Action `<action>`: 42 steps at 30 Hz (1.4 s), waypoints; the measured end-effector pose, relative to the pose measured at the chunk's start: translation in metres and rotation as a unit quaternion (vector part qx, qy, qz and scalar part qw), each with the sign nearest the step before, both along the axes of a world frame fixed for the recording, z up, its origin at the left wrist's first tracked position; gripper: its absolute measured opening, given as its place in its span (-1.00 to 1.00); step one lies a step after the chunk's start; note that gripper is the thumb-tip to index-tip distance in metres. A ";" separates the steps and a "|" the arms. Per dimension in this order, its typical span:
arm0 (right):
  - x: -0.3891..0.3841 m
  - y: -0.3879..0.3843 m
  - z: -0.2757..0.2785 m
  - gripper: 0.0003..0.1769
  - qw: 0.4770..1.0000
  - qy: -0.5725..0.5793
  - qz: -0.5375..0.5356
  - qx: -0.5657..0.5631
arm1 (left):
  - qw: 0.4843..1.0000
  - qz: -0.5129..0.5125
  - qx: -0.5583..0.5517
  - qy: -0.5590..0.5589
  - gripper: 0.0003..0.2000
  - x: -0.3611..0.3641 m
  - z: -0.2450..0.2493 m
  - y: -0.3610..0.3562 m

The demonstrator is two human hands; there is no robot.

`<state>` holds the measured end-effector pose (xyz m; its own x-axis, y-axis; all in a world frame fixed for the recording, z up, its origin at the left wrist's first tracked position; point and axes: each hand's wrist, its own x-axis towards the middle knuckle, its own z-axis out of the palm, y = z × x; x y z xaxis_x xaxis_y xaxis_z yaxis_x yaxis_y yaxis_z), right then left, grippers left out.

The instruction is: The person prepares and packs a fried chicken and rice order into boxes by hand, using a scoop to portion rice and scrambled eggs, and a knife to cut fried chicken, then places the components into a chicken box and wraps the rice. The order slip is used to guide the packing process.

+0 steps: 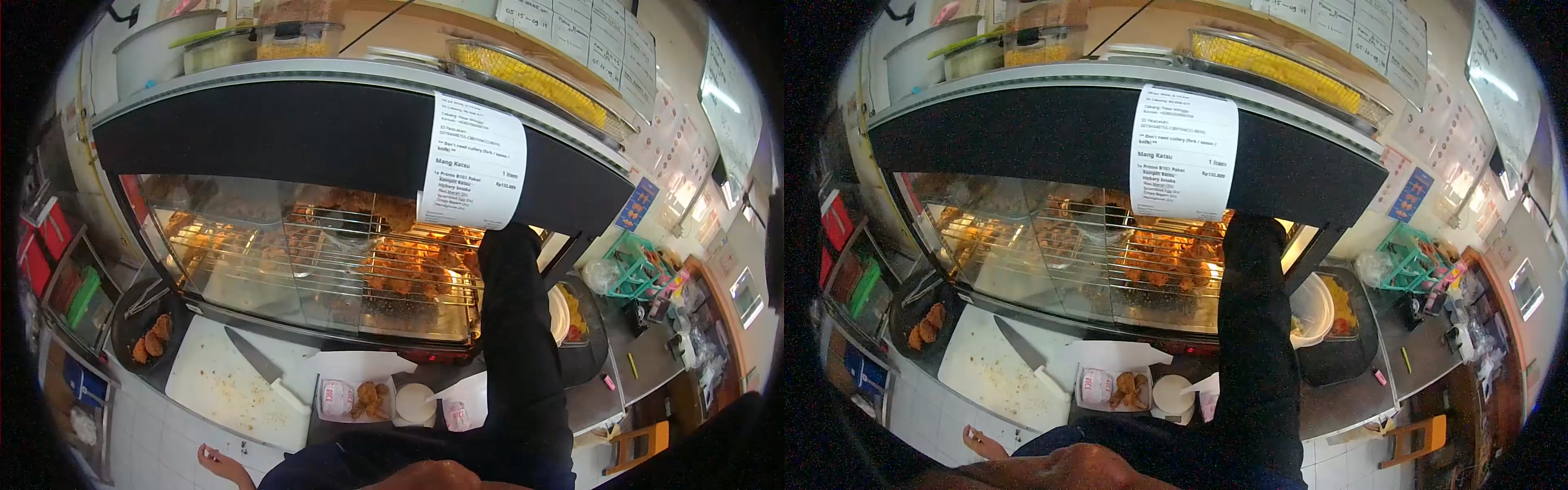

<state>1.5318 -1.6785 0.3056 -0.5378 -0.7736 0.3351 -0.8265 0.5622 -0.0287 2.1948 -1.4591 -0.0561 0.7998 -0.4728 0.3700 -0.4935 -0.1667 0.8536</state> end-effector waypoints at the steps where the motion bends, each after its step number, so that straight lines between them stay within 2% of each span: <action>1: 0.000 0.000 0.003 -0.62 1.000 -0.002 0.003 -0.003 | 1.000 -0.014 -0.009 0.006 -0.74 -0.001 -0.001 -0.004; 5: 0.004 -0.001 0.009 -0.61 1.000 -0.011 0.016 -0.020 | 0.997 -0.046 -0.050 0.037 -0.75 -0.019 0.030 -0.018; 8: 0.016 0.002 0.011 -0.61 0.999 -0.015 0.029 -0.041 | 0.994 -0.064 -0.084 0.000 -0.76 -0.020 0.027 -0.025; 10: 0.022 0.008 0.015 -0.60 0.996 -0.024 0.039 -0.070 | 0.994 -0.067 -0.077 0.040 -0.76 -0.020 0.031 -0.024; 13: 0.036 0.023 0.032 -0.60 0.981 -0.052 0.073 -0.173 | 0.993 -0.072 -0.076 0.049 -0.77 -0.018 0.035 -0.020; 15: 0.048 0.037 0.039 -0.59 0.952 -0.104 0.122 -0.261 | 0.993 -0.076 -0.075 0.048 -0.77 -0.015 0.032 -0.021; 17: 0.070 0.060 0.027 -0.59 0.900 -0.216 0.188 -0.328 | 0.993 -0.083 -0.071 0.054 -0.77 -0.009 0.024 -0.029; 18: 0.086 0.074 0.015 -0.59 0.863 -0.299 0.217 -0.345 | 0.985 -0.113 -0.119 0.062 -0.77 -0.006 0.019 -0.036; 20: 0.119 0.107 -0.022 -0.58 0.753 -0.491 0.252 -0.359 | 0.979 -0.150 -0.117 0.071 -0.77 0.001 0.016 -0.049; 23: 0.163 0.138 -0.082 -0.62 0.557 -0.696 0.258 -0.372 | 0.971 -0.198 -0.115 0.067 -0.81 0.009 0.019 -0.072; 26: 0.218 0.146 -0.115 -0.65 0.590 -0.702 0.223 -0.331 | 0.963 -0.235 -0.096 0.090 -0.82 0.021 0.034 -0.089; 29: 0.290 0.157 -0.093 -0.64 0.568 -0.715 0.299 -0.278 | 0.962 -0.249 -0.089 0.069 -0.80 0.048 0.041 -0.097; 30: 0.309 0.152 -0.106 -0.61 0.550 -0.728 0.285 -0.294 | 0.960 -0.251 -0.101 0.077 -0.80 0.060 0.039 -0.099; 33: 0.347 0.116 -0.147 -0.56 0.616 -0.676 0.395 -0.084 | 0.951 -0.270 -0.104 0.104 -0.81 0.110 0.011 -0.100; 34: 0.384 0.121 -0.140 -0.54 0.543 -0.756 0.356 -0.081 | 0.955 -0.254 -0.097 0.118 -0.81 0.118 0.019 -0.097; 35: 0.406 0.111 -0.157 -0.56 0.564 -0.732 0.382 -0.011 | 0.962 -0.244 -0.107 0.064 -0.81 0.134 0.010 -0.101; 37: 0.441 0.082 -0.208 -0.59 0.593 -0.668 0.433 0.126 | 0.958 -0.235 -0.116 0.120 -0.83 0.147 0.028 -0.100; 39: 0.476 0.060 -0.264 -0.56 0.521 -0.739 0.368 0.219 | 0.962 -0.239 -0.100 0.084 -0.83 0.172 0.026 -0.103; 40: 0.496 0.055 -0.277 -0.56 0.549 -0.696 0.374 0.271 | 0.969 -0.222 -0.045 0.096 -0.84 0.185 0.022 -0.105; 41: 0.516 0.050 -0.290 -0.56 0.571 -0.649 0.383 0.324 | 0.969 -0.220 -0.069 0.094 -0.85 0.192 0.022 -0.107; 42: 0.533 0.042 -0.293 -0.57 0.646 -0.512 0.427 0.372 | 0.969 -0.220 -0.070 0.093 -0.85 0.195 0.031 -0.106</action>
<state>2.0653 -1.6366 0.0128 0.5463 -0.6770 -0.4932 -0.6060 0.0870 -0.7907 2.3899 -1.5651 -0.0255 0.5908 -0.7389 0.3240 -0.3265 0.1482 0.9335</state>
